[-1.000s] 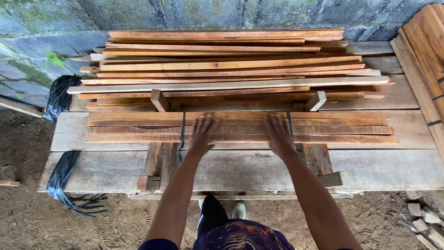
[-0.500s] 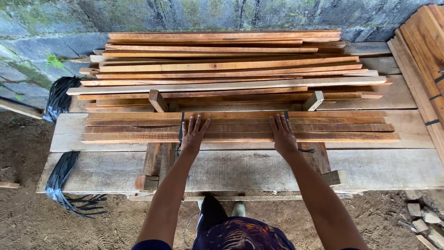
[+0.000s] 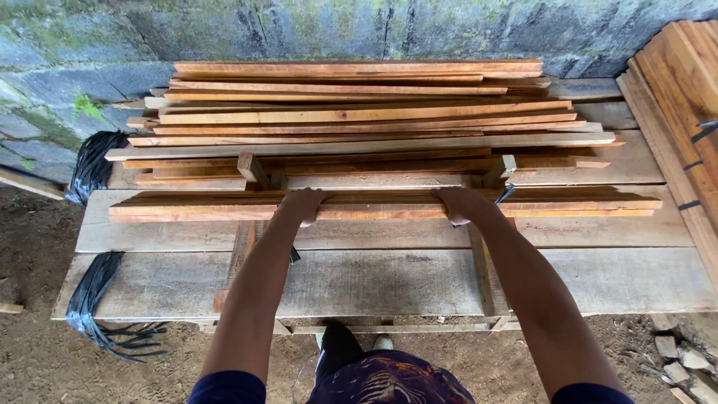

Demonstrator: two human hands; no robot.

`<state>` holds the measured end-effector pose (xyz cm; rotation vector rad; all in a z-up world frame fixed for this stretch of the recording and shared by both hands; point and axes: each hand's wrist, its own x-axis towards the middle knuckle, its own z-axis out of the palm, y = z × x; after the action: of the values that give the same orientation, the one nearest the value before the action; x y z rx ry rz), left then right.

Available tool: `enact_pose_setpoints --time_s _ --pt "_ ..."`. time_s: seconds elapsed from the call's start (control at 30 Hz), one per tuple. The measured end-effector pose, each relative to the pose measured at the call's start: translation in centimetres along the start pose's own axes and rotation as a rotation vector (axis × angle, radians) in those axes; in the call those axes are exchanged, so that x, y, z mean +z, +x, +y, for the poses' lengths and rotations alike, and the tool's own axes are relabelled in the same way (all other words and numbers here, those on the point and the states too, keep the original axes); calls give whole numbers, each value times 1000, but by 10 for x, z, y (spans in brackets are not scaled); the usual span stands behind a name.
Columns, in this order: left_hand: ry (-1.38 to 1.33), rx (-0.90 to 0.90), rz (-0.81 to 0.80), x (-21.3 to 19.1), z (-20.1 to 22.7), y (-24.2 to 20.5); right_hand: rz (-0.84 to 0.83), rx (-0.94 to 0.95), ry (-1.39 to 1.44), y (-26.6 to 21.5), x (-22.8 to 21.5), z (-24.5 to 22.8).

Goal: Bundling several long wood planks together using rubber strips.

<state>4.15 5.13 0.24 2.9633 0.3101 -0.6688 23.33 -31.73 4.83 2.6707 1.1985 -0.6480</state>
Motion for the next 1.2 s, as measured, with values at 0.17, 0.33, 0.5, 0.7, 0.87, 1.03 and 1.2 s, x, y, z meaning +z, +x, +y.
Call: enact_pose_setpoints --time_s 0.17,0.33,0.5,0.7,0.87,1.03,1.2 --pt "29 -43 -147 -34 1 -14 -127 47 -41 -6 -29 -10" --pt "78 -59 35 15 -60 62 -3 4 -81 50 2 40" --pt "101 -38 250 11 -71 65 174 38 -97 62 -6 52" --pt "278 18 279 23 -43 68 232 -32 -128 62 14 53" --pt "190 21 428 -9 45 21 419 42 -385 64 41 33" --pt "231 38 615 8 41 32 908 -17 -294 35 26 6" --pt "282 117 718 7 30 33 1067 -84 -276 46 32 15"
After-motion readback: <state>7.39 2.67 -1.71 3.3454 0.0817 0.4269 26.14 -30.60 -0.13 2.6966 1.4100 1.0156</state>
